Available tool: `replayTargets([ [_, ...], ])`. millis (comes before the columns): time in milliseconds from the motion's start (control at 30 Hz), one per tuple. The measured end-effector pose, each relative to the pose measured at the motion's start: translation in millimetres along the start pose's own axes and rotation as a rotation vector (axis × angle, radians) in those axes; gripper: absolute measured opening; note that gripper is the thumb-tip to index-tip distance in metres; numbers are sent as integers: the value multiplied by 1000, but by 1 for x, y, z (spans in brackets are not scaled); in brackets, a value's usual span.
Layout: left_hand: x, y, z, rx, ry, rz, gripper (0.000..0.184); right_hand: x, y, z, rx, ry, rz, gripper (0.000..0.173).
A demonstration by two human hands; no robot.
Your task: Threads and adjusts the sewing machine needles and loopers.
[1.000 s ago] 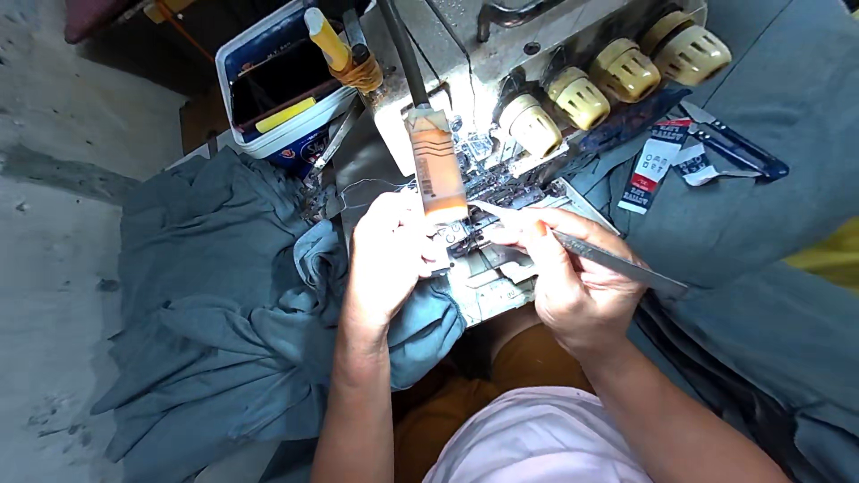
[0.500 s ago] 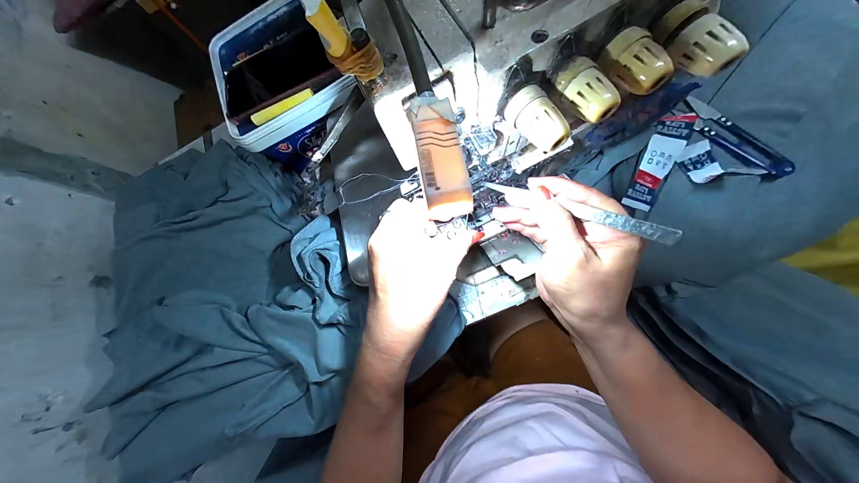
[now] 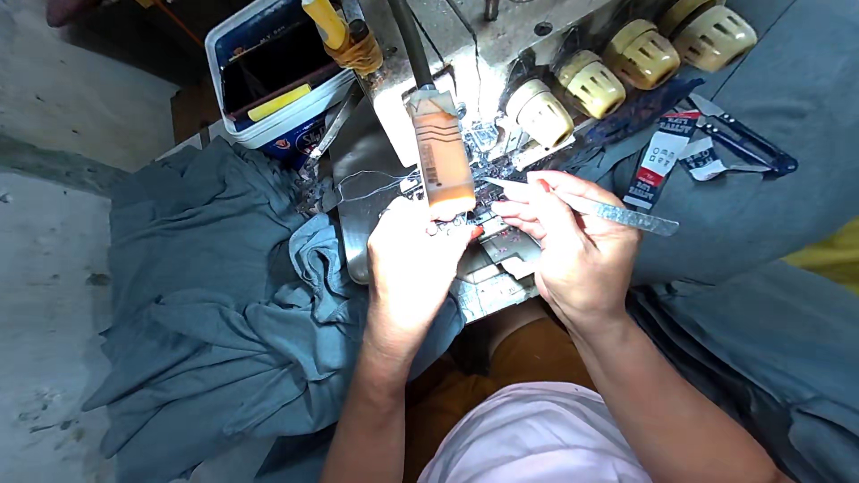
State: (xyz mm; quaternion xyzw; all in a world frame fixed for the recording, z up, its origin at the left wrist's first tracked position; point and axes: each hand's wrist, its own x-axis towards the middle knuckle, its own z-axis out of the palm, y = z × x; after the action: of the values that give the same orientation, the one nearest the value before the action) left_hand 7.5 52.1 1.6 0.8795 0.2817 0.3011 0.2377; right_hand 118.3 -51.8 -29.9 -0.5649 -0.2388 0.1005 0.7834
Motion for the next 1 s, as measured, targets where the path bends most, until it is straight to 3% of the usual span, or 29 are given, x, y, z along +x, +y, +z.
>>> replayTargets([
  [367, -1, 0, 0, -22, 12, -10, 21, 0, 0, 1, -5, 8, 14, 15],
  [1000, 0, -2, 0, -56, 10, 4, 20, 6, -9, 2, 142, 82, 228, 12],
])
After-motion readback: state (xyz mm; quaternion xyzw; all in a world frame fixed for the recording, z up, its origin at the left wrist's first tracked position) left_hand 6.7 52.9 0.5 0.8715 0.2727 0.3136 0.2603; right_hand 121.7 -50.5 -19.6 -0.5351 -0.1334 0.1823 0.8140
